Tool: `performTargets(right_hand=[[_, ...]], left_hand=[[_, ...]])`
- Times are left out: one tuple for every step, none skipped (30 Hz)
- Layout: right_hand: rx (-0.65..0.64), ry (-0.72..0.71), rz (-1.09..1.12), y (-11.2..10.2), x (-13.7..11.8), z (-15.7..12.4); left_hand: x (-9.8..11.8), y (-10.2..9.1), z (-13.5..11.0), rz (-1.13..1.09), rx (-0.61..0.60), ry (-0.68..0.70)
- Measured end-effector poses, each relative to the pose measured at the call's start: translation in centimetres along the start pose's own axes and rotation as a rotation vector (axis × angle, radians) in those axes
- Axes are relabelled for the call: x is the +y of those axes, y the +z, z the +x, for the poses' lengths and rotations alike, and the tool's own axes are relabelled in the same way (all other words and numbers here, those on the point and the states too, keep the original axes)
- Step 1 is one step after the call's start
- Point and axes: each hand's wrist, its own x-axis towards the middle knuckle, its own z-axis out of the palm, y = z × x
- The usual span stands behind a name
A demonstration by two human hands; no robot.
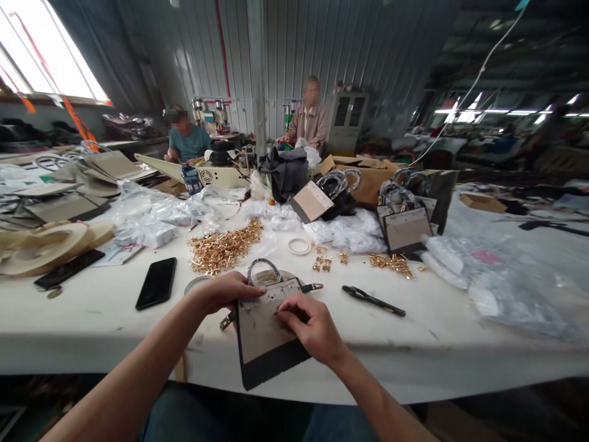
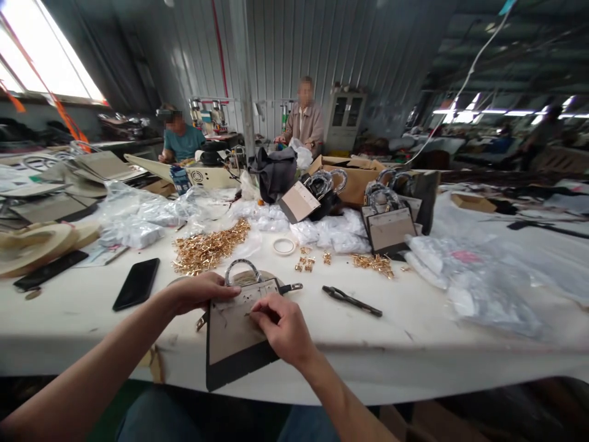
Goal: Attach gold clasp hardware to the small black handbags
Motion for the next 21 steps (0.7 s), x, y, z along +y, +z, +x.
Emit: performTargets(right_hand=[[-0.002, -0.021, 0.008, 0.0, -0.1, 0.0], [-0.001, -0.041, 0.012, 0.0, -0.1, 0.1], [0.002, -0.059, 0.013, 0.0, -0.2, 0.1], [0.004, -0.072, 0.01, 0.0, -0.2, 0.1], [0.005, -0.079, 0.008, 0.1, -0.2, 0.1], [0.002, -0.082, 0.006, 0.1, -0.2, 0.1], [-0.004, -0.082, 0.006, 0.1, -0.2, 0.1], [-0.01, -0.08, 0.006, 0.1, -0.1, 0.1], [-0.017, -0.076, 0.008, 0.1, 0.0, 0.2], [-0.023, -0.071, 0.01, 0.0, 0.1, 0.2], [-0.03, -0.065, 0.01, 0.0, 0.1, 0.3], [-0.037, -0.059, 0.007, 0.0, 0.2, 0.4], [-0.042, -0.053, 0.001, 0.0, 0.2, 0.4], [-0.044, -0.048, -0.005, 0.0, 0.2, 0.5], [-0.045, -0.043, -0.01, 0.0, 0.2, 0.5], [-0.044, -0.04, -0.014, 0.1, 0.2, 0.5], [-0.042, -0.037, -0.014, 0.1, 0.2, 0.5], [-0.041, -0.033, -0.01, 0.2, 0.3, 0.4], [-0.042, -0.029, -0.003, 0.2, 0.3, 0.4], [-0.045, -0.025, 0.004, 0.2, 0.4, 0.4], [-0.046, -0.019, 0.011, 0.2, 0.4, 0.4]], left_hand=[[-0.1, 0.1, 0.3, -0.051, -0.047, -0.017], [-0.2, 0.1, 0.7, -0.099, -0.097, -0.026], [-0.3, 0.2, 1.0, -0.142, -0.144, -0.031], [-0.5, 0.2, 1.2, -0.181, -0.186, -0.032], [-0.7, 0.3, 1.5, -0.218, -0.222, -0.032], [-0.9, 0.3, 1.7, -0.252, -0.248, -0.032], [-1.1, 0.3, 1.8, -0.283, -0.264, -0.033], [-1.3, 0.3, 2.0, -0.31, -0.273, -0.033], [-1.5, 0.3, 2.1, -0.336, -0.278, -0.032], [-1.7, 0.3, 2.1, -0.359, -0.282, -0.029], [-1.9, 0.4, 2.2, -0.376, -0.286, -0.025], [-2.1, 0.4, 2.2, -0.39, -0.293, -0.019], [-2.3, 0.4, 2.3, -0.402, -0.305, -0.015], [-2.4, 0.5, 2.4, -0.414, -0.315, -0.013], [-2.6, 0.5, 2.5, -0.425, -0.324, -0.015], [-2.7, 0.5, 2.7, -0.435, -0.329, -0.021], [-2.8, 0.5, 2.9, -0.444, -0.333, -0.032], [-2.9, 0.5, 3.1, -0.45, -0.334, -0.043], [-3.0, 0.6, 3.3, -0.454, -0.333, -0.053], [-3.0, 0.6, 3.5, -0.457, -0.332, -0.058], [-3.0, 0.6, 3.6, -0.461, -0.332, -0.058]])
